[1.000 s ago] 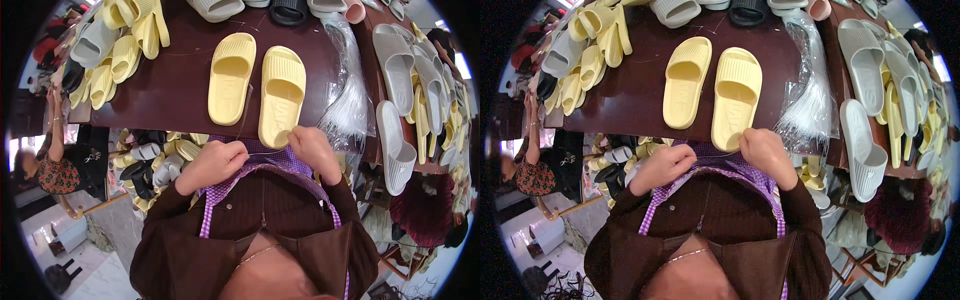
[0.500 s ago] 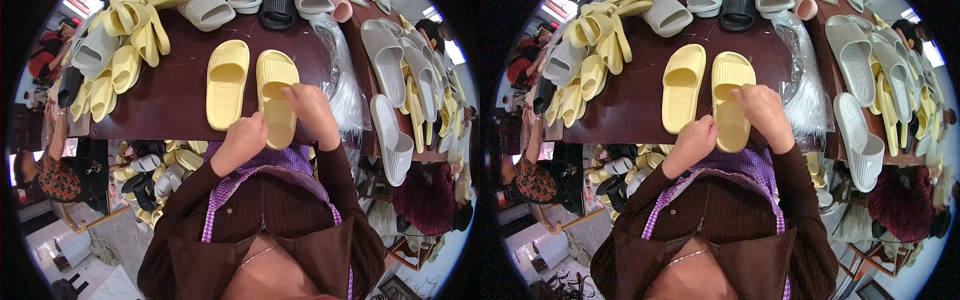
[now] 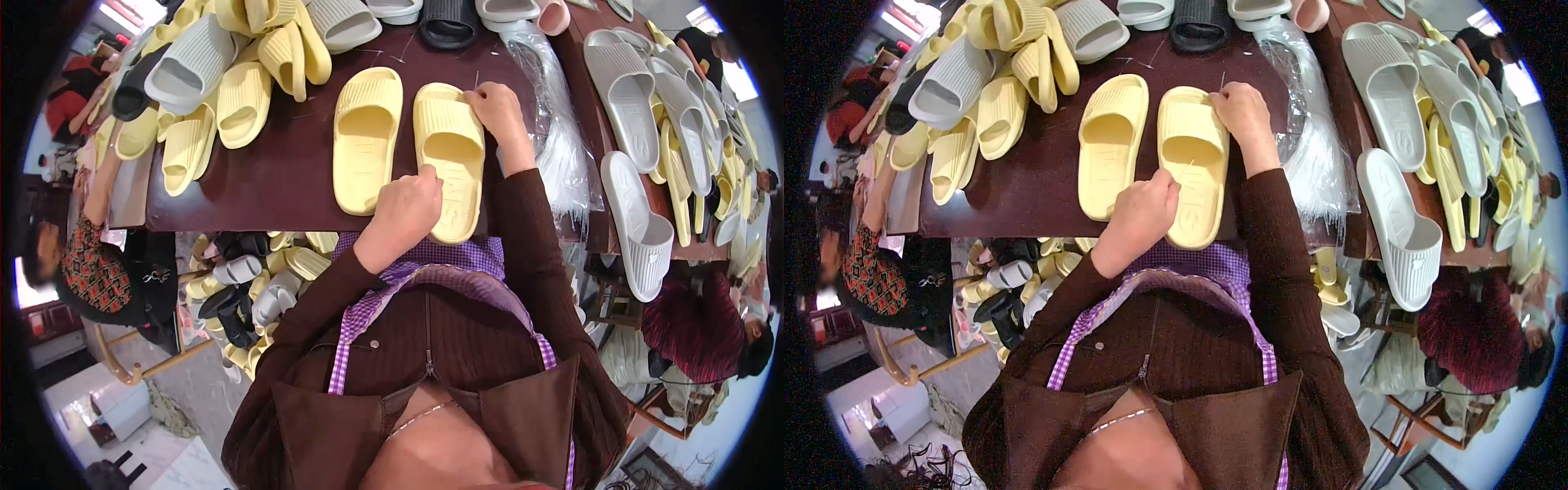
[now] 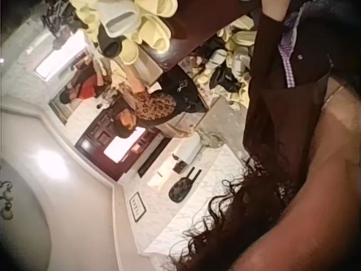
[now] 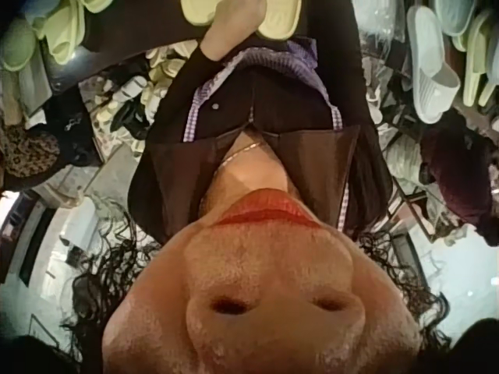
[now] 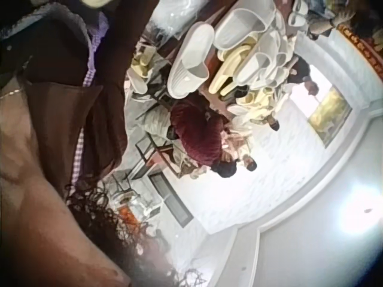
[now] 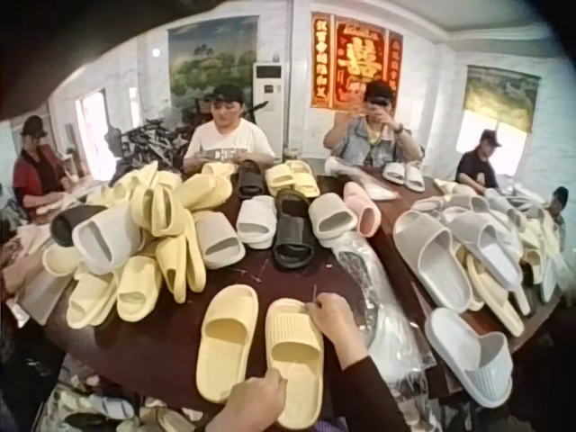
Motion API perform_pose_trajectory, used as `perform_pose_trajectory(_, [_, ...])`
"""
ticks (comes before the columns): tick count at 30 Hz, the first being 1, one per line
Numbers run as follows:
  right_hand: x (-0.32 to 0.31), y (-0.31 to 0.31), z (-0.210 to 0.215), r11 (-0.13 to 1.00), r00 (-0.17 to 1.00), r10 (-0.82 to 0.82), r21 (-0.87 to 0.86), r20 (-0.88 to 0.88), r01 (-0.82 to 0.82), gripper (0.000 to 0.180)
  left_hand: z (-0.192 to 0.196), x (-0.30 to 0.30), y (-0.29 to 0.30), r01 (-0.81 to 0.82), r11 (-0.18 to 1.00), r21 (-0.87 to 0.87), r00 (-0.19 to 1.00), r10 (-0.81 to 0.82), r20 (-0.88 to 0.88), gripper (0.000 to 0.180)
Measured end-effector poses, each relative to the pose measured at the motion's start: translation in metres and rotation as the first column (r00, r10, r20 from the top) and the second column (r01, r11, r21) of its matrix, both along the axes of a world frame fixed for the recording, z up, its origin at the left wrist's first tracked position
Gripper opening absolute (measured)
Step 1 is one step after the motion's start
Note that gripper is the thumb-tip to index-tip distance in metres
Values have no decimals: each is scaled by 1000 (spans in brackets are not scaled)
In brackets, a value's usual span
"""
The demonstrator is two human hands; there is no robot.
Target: The person pairs slippers together and fastens each pair using plastic tags by hand before tossing them aside.
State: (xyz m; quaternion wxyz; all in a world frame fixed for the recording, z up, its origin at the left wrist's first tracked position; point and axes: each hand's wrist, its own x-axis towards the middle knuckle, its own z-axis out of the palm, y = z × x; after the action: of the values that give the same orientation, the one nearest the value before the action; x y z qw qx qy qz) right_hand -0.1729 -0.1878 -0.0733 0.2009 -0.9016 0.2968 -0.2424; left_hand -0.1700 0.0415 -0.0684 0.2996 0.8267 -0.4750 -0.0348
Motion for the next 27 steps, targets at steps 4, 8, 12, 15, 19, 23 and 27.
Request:
perform_pose_trajectory(4, [3, 2, 3, 998, 986, 49, 26, 162, -54, 24, 9, -4, 14, 14, 999, -30, 1000, -14, -5, 11])
perform_pose_trajectory(8, [-1, 19, 15, 985, 965, 149, 58, 216, -165, 20, 23, -11, 43, 56, 993, -103, 996, -48, 76, 8])
perform_pose_trajectory(12, [2, 36, 14, 967, 957, 188, 129, 221, -220, 17, 24, -5, 69, 76, 988, -131, 989, -58, 137, 7])
perform_pose_trajectory(15, [5, 42, 9, 979, 975, 193, 39, 112, -198, 16, 27, -5, 79, 48, 991, -126, 991, -31, 132, 7])
perform_pose_trajectory(19, [5, 43, 8, 971, 966, 235, 21, 106, -239, 16, 40, -7, 88, 18, 995, -97, 998, -12, 61, 7])
perform_pose_trajectory(23, [6, 42, 9, 974, 971, 214, 45, 103, -220, 15, 46, -5, 92, 35, 998, -51, 999, -36, -28, 7])
perform_pose_trajectory(27, [4, 42, 10, 975, 981, 177, 122, 84, -186, 16, 40, 9, 85, 3, 1000, -26, 999, -5, -47, 7])
